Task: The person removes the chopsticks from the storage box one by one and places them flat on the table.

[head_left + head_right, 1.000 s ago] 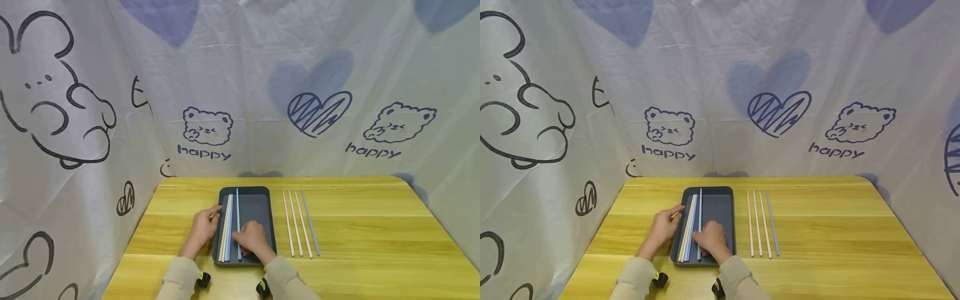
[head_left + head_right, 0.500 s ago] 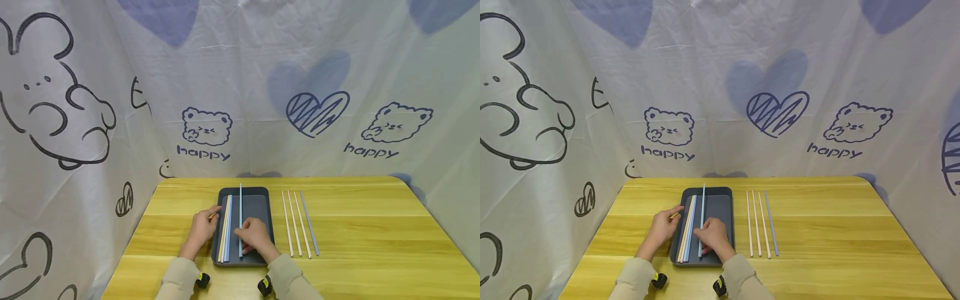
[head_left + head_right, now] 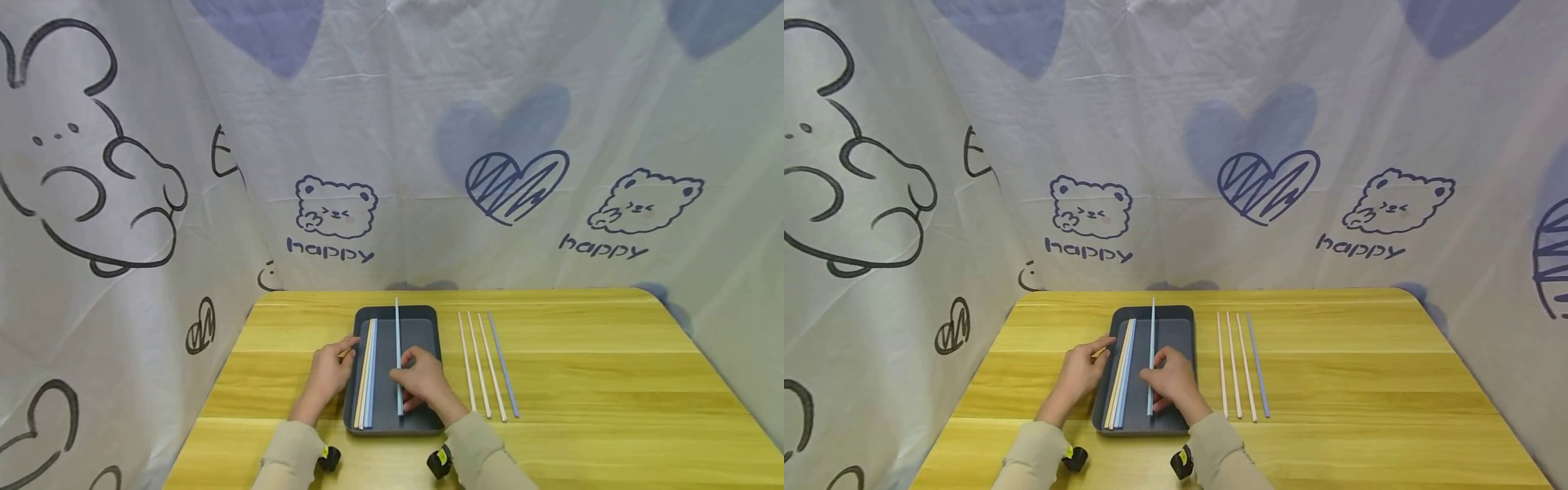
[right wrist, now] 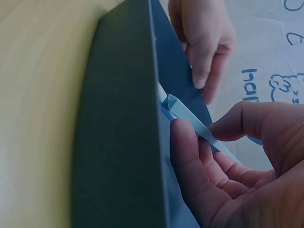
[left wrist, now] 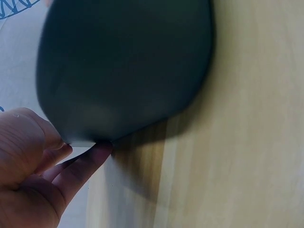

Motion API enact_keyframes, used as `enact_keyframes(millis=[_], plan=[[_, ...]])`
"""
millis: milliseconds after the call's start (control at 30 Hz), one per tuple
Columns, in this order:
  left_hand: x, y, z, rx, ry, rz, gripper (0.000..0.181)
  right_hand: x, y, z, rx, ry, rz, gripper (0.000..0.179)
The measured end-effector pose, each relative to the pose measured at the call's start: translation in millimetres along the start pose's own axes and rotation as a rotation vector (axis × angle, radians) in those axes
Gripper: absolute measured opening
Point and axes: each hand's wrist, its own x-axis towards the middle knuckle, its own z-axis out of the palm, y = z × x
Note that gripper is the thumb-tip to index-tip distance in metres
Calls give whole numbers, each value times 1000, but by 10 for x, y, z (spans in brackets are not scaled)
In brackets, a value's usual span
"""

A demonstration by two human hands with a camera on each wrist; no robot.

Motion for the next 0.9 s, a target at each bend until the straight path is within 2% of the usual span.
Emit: enact_keyframes(millis=[467, 900], plan=[[2, -4, -12, -2, -12, -14, 35, -29, -76, -313, 64, 47, 13, 22], [17, -11, -2, -2, 0, -7, 35, -8, -11, -624, 87, 106, 27, 19]])
